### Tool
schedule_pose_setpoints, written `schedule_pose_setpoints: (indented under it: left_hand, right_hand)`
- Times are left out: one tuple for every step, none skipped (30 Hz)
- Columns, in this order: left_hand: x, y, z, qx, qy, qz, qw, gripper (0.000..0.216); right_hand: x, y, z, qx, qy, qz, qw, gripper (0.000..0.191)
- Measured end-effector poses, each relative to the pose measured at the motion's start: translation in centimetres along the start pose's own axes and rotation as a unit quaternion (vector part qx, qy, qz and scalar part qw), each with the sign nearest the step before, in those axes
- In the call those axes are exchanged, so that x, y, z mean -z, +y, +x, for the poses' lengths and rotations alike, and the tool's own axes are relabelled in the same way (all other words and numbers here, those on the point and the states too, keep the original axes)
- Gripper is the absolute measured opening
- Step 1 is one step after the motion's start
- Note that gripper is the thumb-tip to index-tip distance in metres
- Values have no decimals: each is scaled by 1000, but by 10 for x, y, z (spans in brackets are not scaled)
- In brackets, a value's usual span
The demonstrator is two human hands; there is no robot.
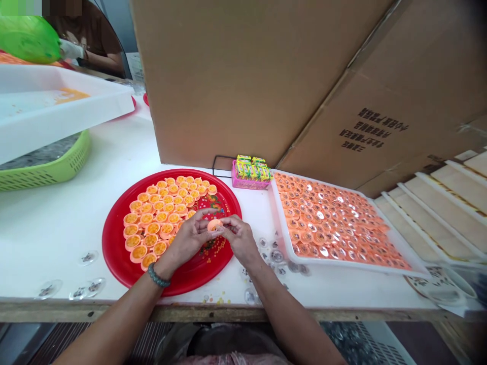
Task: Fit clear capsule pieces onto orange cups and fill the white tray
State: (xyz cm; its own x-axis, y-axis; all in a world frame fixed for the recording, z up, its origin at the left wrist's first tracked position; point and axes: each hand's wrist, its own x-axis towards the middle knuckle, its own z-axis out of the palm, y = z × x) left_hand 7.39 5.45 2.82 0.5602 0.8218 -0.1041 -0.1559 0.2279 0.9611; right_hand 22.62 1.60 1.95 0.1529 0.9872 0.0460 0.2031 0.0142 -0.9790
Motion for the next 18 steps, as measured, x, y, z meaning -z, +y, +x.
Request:
schedule_pose_setpoints:
  left_hand:
    - [0,0,0,-2,-1,3,1000,60]
    - [0,-1,0,-5,-2,5,1000,59]
    - [0,-1,0,-8,-5,3,1000,58]
    - [0,-1,0,-10,-7,-4,1000,58]
    - [-1,-2,1,-10,-7,-13,1000,58]
    - [-1,-2,1,-7,-6,-22,1000,59]
    - [-1,-2,2,-1,-3,-28,1000,61]
    - [-1,-1,2,6,1,-29,1000,63]
    - [-1,-1,3,12,5,-28,1000,65]
    - [-1,0,3,17,7,-23,1000,66]
    - [0,1,3,21,10,-12,1000,67]
    - [0,2,3,26,12,2,1000,67]
    - [0,3,2,32,16,20,999,66]
    - [-1,4,1,39,21,42,998,64]
    - [-1,5,0,48,22,70,996,63]
    - [-1,5,-2,60,29,98,993,60]
    - [0,4,-2,70,31,111,991,58]
    - [1,2,-2,75,37,130,988,57]
  right_hand:
    - [-1,0,-1,2,8,0,1000,20]
    - [-1,0,-1,2,12,6,1000,21]
    - [-1,1,-2,0,10,18,1000,23]
    - [-1,1,-2,-5,2,39,999,24]
    - [1,1,-2,-12,-8,67,998,27]
    - [2,1,-2,-22,-21,96,995,31]
    - [3,1,-3,-32,-32,121,992,35]
    - [4,1,-2,-41,-36,140,989,38]
    - [4,0,-2,-47,-34,149,987,39]
    - [3,-1,-2,-49,-27,148,987,38]
    - [2,-2,-2,-47,-18,140,989,35]
    - [0,-3,-2,-44,-8,126,991,32]
    - [-2,-5,-2,-40,4,105,994,28]
    - [-4,-6,-3,-35,17,79,996,25]
    - [-5,-7,-4,-26,31,47,998,22]
    - [-6,-7,-5,-16,48,12,999,19]
    - [-7,-6,-6,-2,65,-21,998,17]
    - [-7,-5,-8,13,79,-49,996,16]
